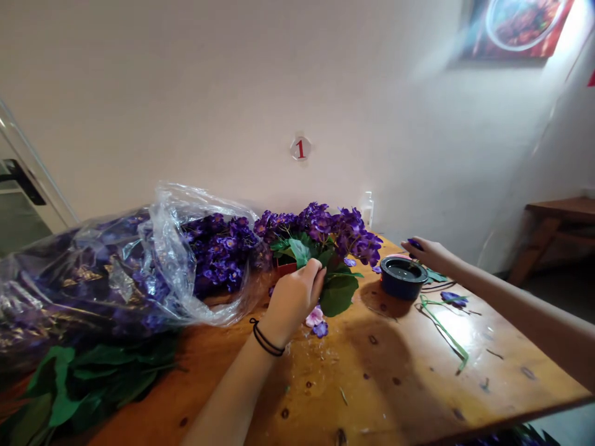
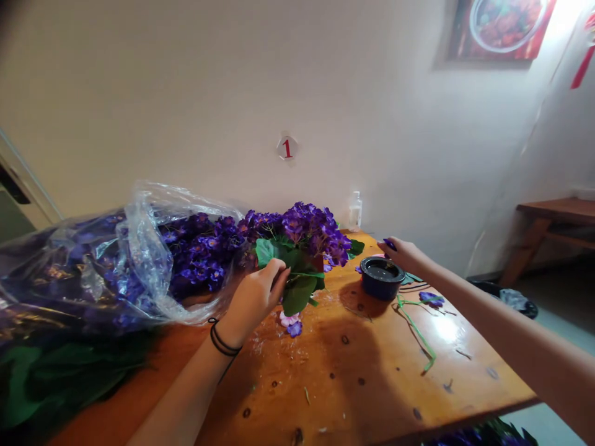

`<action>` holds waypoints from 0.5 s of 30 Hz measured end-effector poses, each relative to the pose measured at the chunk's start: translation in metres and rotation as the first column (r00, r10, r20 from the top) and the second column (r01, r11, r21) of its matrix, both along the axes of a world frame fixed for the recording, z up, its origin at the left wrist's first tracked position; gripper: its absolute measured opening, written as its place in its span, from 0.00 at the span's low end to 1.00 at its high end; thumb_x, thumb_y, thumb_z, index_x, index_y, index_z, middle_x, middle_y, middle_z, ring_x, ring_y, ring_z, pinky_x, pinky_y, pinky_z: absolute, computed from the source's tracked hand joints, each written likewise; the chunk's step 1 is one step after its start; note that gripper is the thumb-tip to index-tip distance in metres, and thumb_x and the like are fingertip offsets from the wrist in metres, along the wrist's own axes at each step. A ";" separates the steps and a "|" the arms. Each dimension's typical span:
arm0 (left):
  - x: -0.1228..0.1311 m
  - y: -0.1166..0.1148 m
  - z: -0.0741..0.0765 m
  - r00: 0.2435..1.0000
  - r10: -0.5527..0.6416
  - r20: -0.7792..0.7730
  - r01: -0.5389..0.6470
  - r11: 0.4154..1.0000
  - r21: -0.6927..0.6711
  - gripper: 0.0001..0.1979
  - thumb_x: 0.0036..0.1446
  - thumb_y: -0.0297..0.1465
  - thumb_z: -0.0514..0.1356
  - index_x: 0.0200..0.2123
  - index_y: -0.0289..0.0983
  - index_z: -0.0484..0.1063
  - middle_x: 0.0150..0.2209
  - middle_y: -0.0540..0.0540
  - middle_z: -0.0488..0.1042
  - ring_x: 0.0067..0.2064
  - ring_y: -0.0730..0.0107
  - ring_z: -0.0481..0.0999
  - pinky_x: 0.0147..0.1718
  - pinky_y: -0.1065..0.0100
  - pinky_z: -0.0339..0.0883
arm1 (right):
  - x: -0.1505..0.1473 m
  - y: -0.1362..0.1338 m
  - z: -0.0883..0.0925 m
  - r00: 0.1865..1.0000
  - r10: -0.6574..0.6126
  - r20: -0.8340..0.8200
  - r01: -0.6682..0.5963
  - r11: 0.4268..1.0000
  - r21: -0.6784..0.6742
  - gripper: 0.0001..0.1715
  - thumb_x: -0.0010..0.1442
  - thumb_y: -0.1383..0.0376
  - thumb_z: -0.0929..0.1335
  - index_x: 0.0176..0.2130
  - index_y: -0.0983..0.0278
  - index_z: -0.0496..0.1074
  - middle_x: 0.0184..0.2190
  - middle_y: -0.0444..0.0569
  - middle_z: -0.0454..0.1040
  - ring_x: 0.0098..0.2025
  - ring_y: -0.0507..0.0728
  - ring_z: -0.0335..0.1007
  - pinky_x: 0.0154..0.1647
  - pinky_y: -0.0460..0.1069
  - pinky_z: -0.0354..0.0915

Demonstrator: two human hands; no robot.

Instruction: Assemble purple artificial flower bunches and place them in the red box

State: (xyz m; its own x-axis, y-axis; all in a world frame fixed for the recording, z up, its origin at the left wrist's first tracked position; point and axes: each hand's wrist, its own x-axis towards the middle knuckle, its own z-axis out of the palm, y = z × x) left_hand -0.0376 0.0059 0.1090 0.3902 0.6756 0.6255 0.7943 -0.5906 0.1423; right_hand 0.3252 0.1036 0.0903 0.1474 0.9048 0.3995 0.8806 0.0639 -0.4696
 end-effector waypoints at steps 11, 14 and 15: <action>-0.001 -0.002 0.000 0.999 -0.023 -0.026 0.027 0.987 0.159 0.09 0.66 0.34 0.46 0.36 0.38 0.63 0.24 0.50 0.74 0.24 0.69 0.75 0.20 0.71 0.51 | 0.004 0.031 -0.026 0.951 0.036 0.306 0.026 0.980 -0.196 0.22 0.63 0.53 0.59 0.35 0.65 0.73 0.29 0.55 0.76 0.30 0.59 0.72 0.29 0.48 0.59; -0.002 -0.003 -0.001 0.999 -0.014 -0.029 0.019 0.981 0.194 0.10 0.66 0.35 0.45 0.35 0.39 0.62 0.24 0.50 0.73 0.24 0.70 0.75 0.19 0.71 0.50 | 0.008 0.034 -0.030 0.945 0.029 0.326 0.026 0.987 -0.162 0.21 0.63 0.54 0.60 0.35 0.66 0.73 0.28 0.55 0.76 0.28 0.57 0.71 0.28 0.47 0.59; -0.002 -0.003 -0.001 1.000 -0.015 -0.026 0.020 0.980 0.200 0.10 0.66 0.35 0.45 0.35 0.39 0.62 0.24 0.50 0.73 0.24 0.71 0.75 0.19 0.72 0.50 | 0.008 0.035 -0.031 0.944 0.022 0.330 0.025 0.990 -0.137 0.20 0.62 0.54 0.61 0.35 0.65 0.73 0.28 0.54 0.76 0.27 0.57 0.71 0.27 0.47 0.59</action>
